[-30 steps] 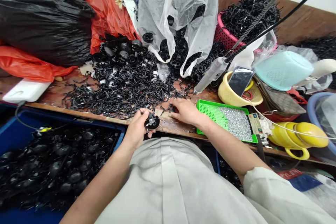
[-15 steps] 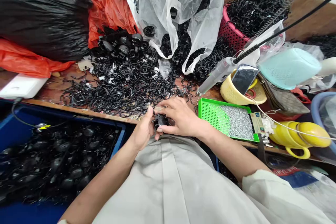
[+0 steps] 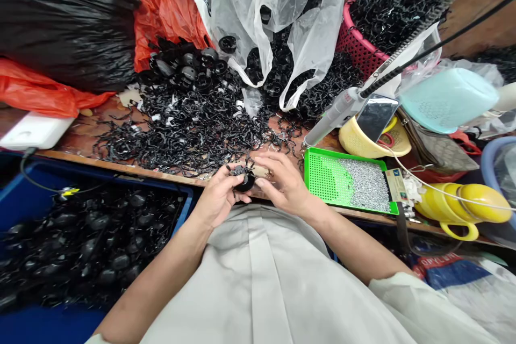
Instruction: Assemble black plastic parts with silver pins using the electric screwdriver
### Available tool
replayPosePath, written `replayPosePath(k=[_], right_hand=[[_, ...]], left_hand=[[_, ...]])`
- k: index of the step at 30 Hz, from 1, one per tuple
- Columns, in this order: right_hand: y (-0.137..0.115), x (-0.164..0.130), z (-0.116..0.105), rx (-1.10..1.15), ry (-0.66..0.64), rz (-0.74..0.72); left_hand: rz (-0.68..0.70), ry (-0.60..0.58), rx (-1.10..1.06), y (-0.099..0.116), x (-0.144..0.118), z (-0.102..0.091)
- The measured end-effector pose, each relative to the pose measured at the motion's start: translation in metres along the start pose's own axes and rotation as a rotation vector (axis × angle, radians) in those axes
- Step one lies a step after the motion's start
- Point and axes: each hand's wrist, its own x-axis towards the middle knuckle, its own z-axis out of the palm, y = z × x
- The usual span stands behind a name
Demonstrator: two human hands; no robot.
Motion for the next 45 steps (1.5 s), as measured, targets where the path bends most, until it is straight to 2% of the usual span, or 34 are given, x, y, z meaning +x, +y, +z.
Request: replayPosePath(k=[5, 9, 11, 14, 16, 18, 26, 29, 32, 36, 40, 42, 43, 45], right_hand=[[0.001, -0.004, 0.008, -0.040, 0.020, -0.029], [0.000, -0.006, 0.008, 0.045, 0.052, 0.045], [-0.001, -0.004, 0.006, 0.143, 0.081, 0.145], [-0.004, 0.000, 0.002, 0.235, 0.082, 0.233], [-0.006, 0.002, -0.001, 0.229, 0.052, 0.196], [-0.010, 0.002, -0.004, 0.226, 0.026, 0.127], [-0.021, 0.007, -0.007, 0.174, -0.003, -0.083], [-0.018, 0.009, -0.003, 0.219, -0.042, -0.021], [-0.011, 0.009, 0.001, 0.201, -0.123, 0.078], [-0.010, 0.012, -0.008, -0.020, -0.343, -0.147], [-0.022, 0.022, -0.031, -0.170, -0.596, -0.292], [-0.027, 0.024, -0.037, -0.211, -0.649, -0.310], [-0.028, 0.023, -0.036, -0.223, -0.644, -0.278], [-0.029, 0.021, -0.027, -0.176, -0.557, -0.085]], left_hand=[[0.014, 0.018, 0.002, 0.001, 0.000, 0.002], [0.017, 0.009, 0.018, -0.002, -0.002, 0.002], [0.087, 0.012, 0.125, -0.006, -0.002, 0.002], [0.324, 0.029, 0.428, -0.012, -0.003, 0.002], [0.472, 0.034, 0.582, -0.015, -0.004, 0.002], [0.562, 0.030, 0.655, -0.015, -0.004, 0.001], [0.703, -0.015, 0.938, -0.009, -0.019, 0.000], [0.627, -0.032, 0.878, -0.007, -0.024, 0.003], [0.353, -0.027, 0.671, -0.006, -0.022, 0.005], [-0.071, -0.065, 0.370, -0.002, -0.019, 0.000], [-0.278, -0.187, 0.206, 0.001, -0.022, -0.004], [-0.295, -0.213, 0.247, 0.000, -0.023, -0.002], [-0.240, -0.201, 0.316, -0.001, -0.023, 0.001], [0.024, -0.104, 0.535, -0.003, -0.021, 0.008]])
